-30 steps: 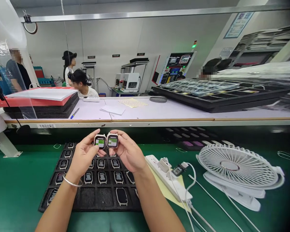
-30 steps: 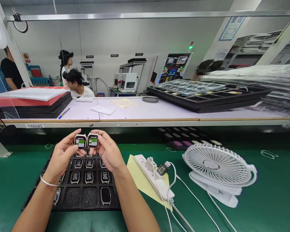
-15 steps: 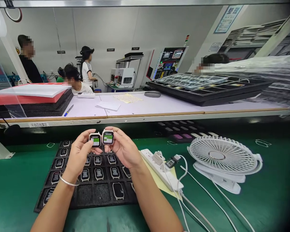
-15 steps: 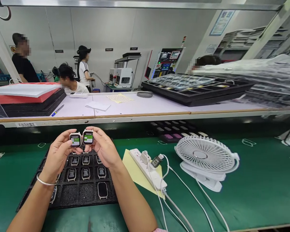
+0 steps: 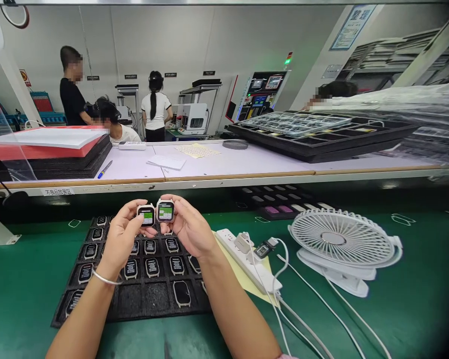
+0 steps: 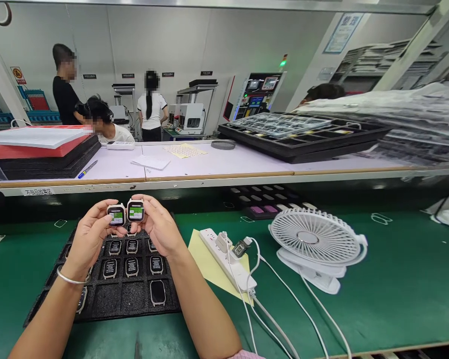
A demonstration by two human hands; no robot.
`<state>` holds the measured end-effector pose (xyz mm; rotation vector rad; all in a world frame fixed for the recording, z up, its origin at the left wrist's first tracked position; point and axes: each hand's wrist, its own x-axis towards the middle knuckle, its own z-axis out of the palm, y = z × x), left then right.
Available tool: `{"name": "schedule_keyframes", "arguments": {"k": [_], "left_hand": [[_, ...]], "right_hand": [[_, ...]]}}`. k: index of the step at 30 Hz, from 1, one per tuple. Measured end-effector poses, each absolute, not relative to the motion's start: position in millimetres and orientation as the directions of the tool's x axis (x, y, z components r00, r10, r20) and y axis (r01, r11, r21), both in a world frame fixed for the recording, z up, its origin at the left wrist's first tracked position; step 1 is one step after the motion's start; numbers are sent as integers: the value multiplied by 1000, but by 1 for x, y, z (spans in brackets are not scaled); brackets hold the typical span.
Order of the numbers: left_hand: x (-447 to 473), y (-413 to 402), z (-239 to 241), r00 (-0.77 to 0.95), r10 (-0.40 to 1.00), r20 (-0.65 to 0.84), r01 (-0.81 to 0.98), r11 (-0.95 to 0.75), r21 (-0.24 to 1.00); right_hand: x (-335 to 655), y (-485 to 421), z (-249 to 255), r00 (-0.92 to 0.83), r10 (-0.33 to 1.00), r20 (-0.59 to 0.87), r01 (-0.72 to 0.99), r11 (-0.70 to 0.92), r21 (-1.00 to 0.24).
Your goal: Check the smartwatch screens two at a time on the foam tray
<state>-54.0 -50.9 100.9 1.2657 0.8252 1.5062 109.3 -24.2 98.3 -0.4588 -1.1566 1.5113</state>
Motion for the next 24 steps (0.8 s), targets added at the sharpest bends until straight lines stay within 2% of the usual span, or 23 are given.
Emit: {"name": "schedule_keyframes", "arguments": {"k": [14,24], "left_hand": [[-52,-43,100,-8,964,266,-223,-261,939],[-51,-42,98,20,945,326,-178,-318,931]], "right_hand": [[107,-17,92,-299,919,255,-471,90,-877],[109,-17,91,-303,913,274,-459,112,-881]]}}
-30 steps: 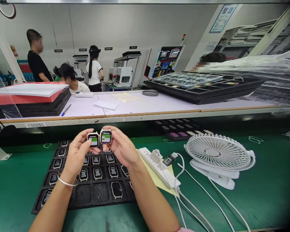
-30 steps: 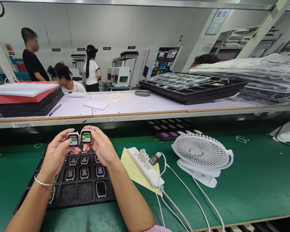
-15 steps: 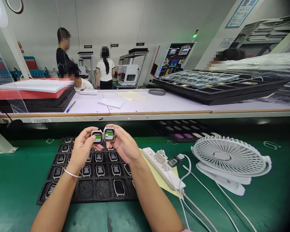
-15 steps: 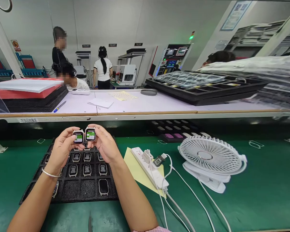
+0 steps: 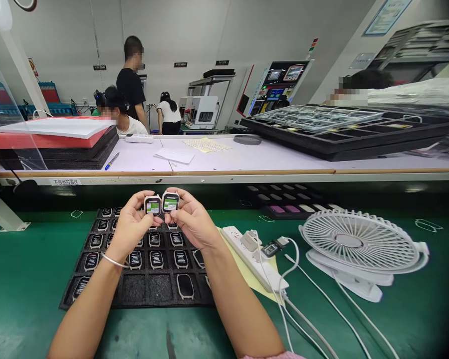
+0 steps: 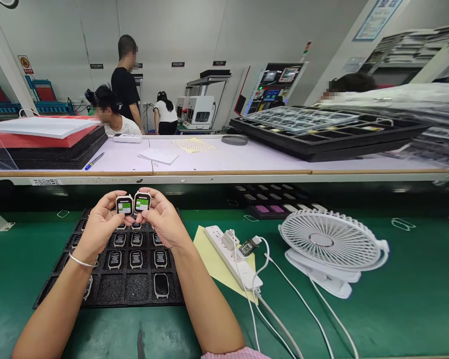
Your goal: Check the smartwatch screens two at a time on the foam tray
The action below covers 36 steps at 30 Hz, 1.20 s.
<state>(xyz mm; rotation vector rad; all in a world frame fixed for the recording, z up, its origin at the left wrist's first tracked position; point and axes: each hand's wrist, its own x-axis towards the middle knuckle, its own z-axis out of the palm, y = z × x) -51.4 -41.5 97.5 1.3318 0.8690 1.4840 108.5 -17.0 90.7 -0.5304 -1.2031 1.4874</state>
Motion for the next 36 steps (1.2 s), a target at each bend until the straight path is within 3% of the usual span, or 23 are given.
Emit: {"name": "schedule_keyframes", "arguments": {"k": [9,23,36], "left_hand": [[-52,-40,97,-2,965,263,-222,-257,941],[-50,-42,95,34,963,266,-238,-250,938],[-51,-42,97,8,964,266,-212,-258,943]], "right_hand": [[107,-14,89,-296,917,267,-486,96,-869],[106,-15,87,-192,938,290,-391,198,-899],[108,-19,90,-241,926,291,-358,194,-913]]}}
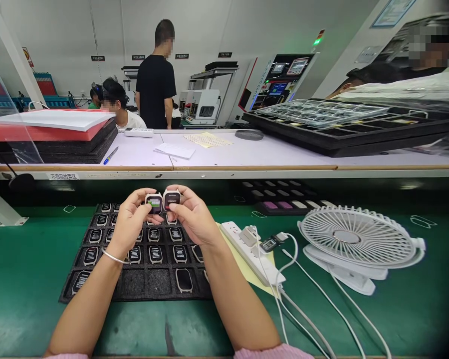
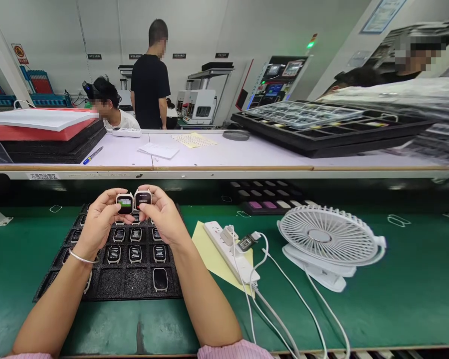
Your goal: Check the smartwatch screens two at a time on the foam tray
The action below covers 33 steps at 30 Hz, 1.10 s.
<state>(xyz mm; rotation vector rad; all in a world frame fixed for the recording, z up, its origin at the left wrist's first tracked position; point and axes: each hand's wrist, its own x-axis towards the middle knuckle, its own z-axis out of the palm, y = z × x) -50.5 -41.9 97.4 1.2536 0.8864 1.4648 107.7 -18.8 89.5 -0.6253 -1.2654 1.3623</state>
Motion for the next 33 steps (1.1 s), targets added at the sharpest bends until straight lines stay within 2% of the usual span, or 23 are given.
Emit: {"name": "schedule_keyframes", "arguments": {"k": [7,14,27,29,31,33], "left_hand": [[-51,-42,97,13,959,283,-208,-274,939],[-49,-40,95,-10,949,316,-125,-314,941],[-49,-49,103,12,951,310,-139,-305,942],[-46,-68,108,77,943,323,-204,-302,931],[-43,-95,113,246,913,325,-366,-222,903],[-38,-122,115,521,815,254,-480,33,877]], "right_hand": [[108,-18,89,-246,925,290,-356,192,-914],[107,-19,89,-242,923,300,-367,200,-908],[112,-17,90,-264,913,310,-377,198,-905],[118,-19,94,-276,902,332,-392,210,-896],[125,-23,99,-307,876,370,-405,232,-884],[131,-32,104,-357,843,402,-414,243,-877]]}}
